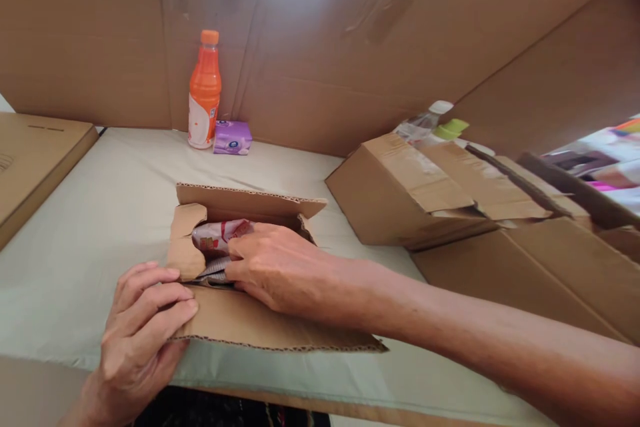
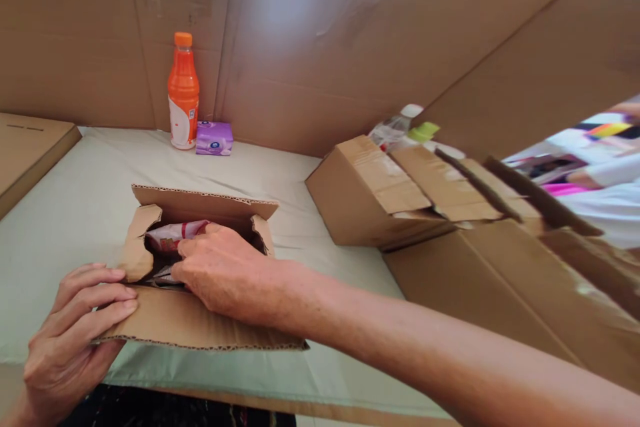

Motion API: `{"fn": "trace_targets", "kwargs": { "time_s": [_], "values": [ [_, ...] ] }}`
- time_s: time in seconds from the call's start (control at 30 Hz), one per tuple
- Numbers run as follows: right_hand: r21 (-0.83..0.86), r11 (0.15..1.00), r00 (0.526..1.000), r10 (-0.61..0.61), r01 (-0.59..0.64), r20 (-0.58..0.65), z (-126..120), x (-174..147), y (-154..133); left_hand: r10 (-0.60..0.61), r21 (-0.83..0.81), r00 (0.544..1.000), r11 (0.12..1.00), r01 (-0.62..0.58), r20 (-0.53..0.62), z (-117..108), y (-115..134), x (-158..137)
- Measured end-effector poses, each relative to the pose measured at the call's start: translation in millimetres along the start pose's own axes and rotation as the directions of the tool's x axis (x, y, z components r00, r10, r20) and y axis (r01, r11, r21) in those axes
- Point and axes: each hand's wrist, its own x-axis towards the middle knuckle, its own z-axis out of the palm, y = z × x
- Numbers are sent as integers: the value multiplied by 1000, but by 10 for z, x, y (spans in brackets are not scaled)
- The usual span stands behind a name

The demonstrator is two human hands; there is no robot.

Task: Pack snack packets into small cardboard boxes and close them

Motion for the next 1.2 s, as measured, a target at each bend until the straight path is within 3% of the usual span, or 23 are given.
{"fn": "trace_targets", "kwargs": {
  "time_s": [0.13, 0.37, 0.73, 0.9, 1.07, 1.2],
  "values": [
    [-59, 998, 1000, -25, 24, -18, 36, 14, -54, -7, 25, 1000, 1000, 7, -11, 0, 12, 7],
    [12, 998, 989, -62, 64, -135, 102, -37, -20, -14, 47, 1000, 999, 15, -18, -10, 45, 33],
    [-19, 1000, 1000, -12, 12, -13, 2, 63, -84, 5, 56, 1000, 998, -4, -16, 1, 62, 47],
    [119, 990, 997, 76, -74, -19, 8, 95, -66, 14, 60, 1000, 998, -13, -15, 6, 58, 38],
    [124, 992, 999, 40, -39, -2, -22, 217, -76, 7, 56, 1000, 998, -7, -10, 2, 62, 47],
    [180, 976, 989, 107, -124, 104, -72, 311, -92, -24, 58, 1000, 998, 25, -20, -5, 72, 65]
  ]
}}
